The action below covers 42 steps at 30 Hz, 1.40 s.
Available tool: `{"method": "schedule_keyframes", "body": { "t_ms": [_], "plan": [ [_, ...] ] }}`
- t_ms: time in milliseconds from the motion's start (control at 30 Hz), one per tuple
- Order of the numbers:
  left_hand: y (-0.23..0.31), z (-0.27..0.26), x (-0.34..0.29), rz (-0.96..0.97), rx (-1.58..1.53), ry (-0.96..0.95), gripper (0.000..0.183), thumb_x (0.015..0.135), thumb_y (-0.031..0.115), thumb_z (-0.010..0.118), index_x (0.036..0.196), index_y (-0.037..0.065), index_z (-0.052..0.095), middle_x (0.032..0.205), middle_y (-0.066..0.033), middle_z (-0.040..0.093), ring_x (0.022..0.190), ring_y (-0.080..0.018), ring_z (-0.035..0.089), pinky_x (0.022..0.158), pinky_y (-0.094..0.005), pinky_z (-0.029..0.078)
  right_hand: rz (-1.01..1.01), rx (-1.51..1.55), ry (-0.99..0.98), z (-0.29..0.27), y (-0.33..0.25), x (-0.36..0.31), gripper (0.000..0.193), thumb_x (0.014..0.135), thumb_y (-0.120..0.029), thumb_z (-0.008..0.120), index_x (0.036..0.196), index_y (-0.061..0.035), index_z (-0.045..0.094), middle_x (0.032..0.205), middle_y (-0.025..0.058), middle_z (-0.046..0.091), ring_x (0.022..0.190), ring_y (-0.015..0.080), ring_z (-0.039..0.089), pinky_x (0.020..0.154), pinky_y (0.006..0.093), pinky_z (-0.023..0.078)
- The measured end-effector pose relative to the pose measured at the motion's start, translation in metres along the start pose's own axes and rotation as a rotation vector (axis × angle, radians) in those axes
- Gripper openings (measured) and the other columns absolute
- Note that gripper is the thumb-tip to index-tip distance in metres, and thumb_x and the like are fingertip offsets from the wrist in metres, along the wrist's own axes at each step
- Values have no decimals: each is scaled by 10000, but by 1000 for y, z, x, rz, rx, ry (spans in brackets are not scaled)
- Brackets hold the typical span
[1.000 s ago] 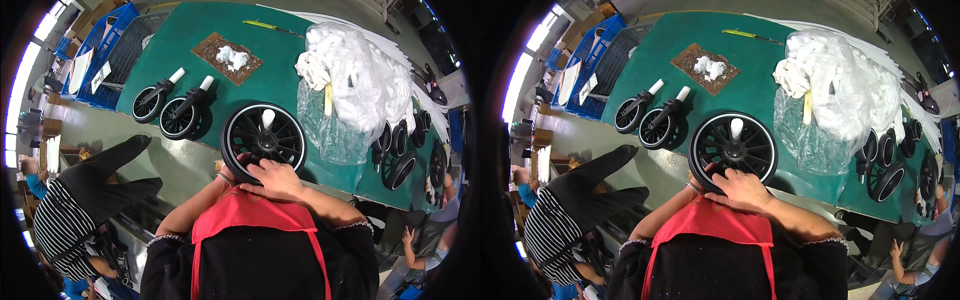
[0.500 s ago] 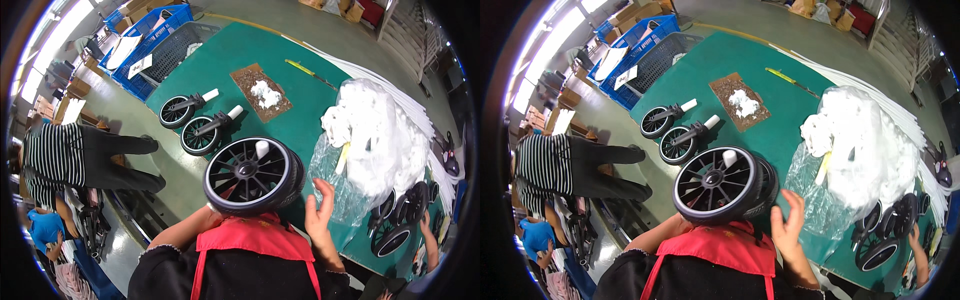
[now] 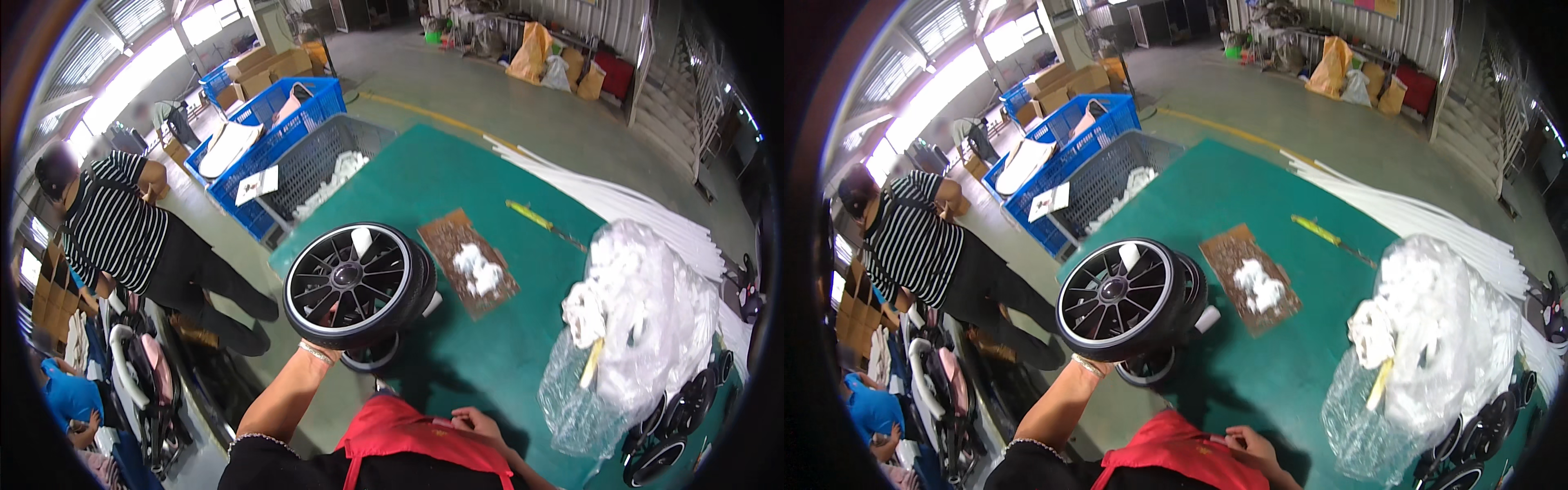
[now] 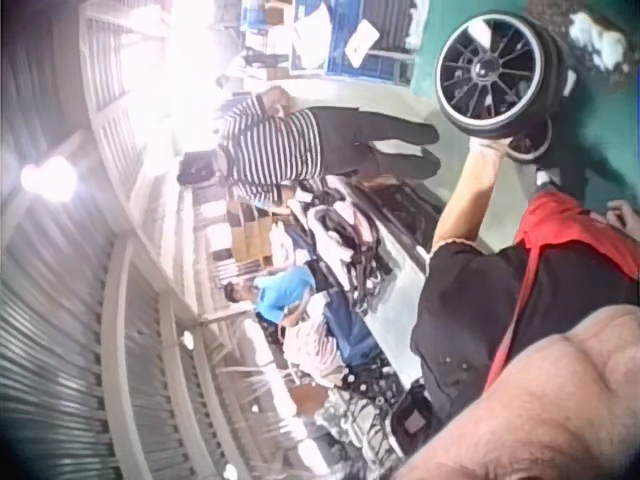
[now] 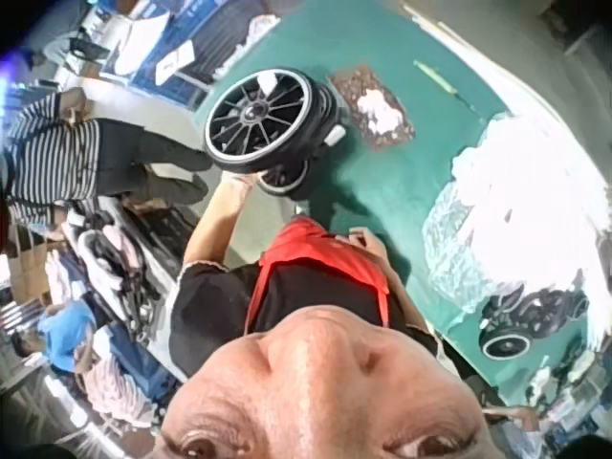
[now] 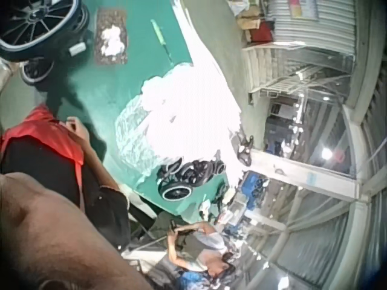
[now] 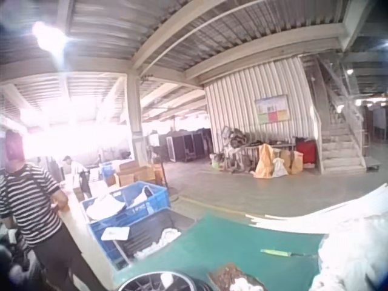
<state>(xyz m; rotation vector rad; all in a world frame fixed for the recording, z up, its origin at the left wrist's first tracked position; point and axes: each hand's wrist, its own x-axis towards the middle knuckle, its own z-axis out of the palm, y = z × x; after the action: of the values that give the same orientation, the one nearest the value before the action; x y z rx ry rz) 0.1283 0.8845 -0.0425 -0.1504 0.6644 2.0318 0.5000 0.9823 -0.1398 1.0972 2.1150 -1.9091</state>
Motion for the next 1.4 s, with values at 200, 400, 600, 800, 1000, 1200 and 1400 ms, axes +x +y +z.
{"method": "schedule_keyframes", "body": {
  "t_ms": [200,400,600,800,1000,1200,1400],
  "plan": [
    [100,-39,133,-116,185,119,280,823,273,699,1004,60,682,955,-145,712,835,-297,696,760,-437,591,57,-80,105,51,-59,84,567,901,-366,640,1336,-51,457,1094,80,653,962,183,633,796,308,507],
    [156,-81,286,-196,259,-14,162,877,252,673,980,127,672,872,-51,710,762,-193,683,629,-334,564,-69,262,592,100,-88,133,747,890,-207,681,1458,-59,218,1274,178,486,1015,189,528,773,306,482],
    [137,-139,293,-303,877,157,170,912,74,525,1050,91,623,897,-85,713,647,-171,665,541,-273,521,-5,365,495,107,-115,157,816,883,-155,685,1482,-32,145,1163,159,571,938,170,571,820,298,480],
    [144,-121,105,549,2077,-117,696,713,533,723,1178,35,578,1187,-208,548,1128,-380,536,939,-446,424,-217,196,263,120,-172,186,934,830,-12,688,1500,-56,39,1083,154,606,839,188,634,755,293,517],
    [127,-168,55,622,2000,353,811,721,479,717,1359,55,449,1315,-109,521,1329,-337,405,1011,-461,375,-83,183,197,136,-174,224,959,819,-84,741,1496,-43,63,1211,175,505,884,215,612,827,326,508],
    [161,-183,84,806,2075,536,678,755,445,678,1287,49,540,1219,-181,560,1193,-345,506,962,-434,417,-143,141,257,168,-180,286,1002,779,-168,799,1485,-48,99,1284,208,452,1122,272,513,949,372,432],
    [198,-181,114,808,2128,547,578,742,382,673,1203,47,576,1119,-140,551,1031,-335,547,886,-424,442,99,452,174,170,-229,301,844,866,-172,715,1487,-72,152,1372,206,407,1165,282,502,960,375,435]
  ]
}}
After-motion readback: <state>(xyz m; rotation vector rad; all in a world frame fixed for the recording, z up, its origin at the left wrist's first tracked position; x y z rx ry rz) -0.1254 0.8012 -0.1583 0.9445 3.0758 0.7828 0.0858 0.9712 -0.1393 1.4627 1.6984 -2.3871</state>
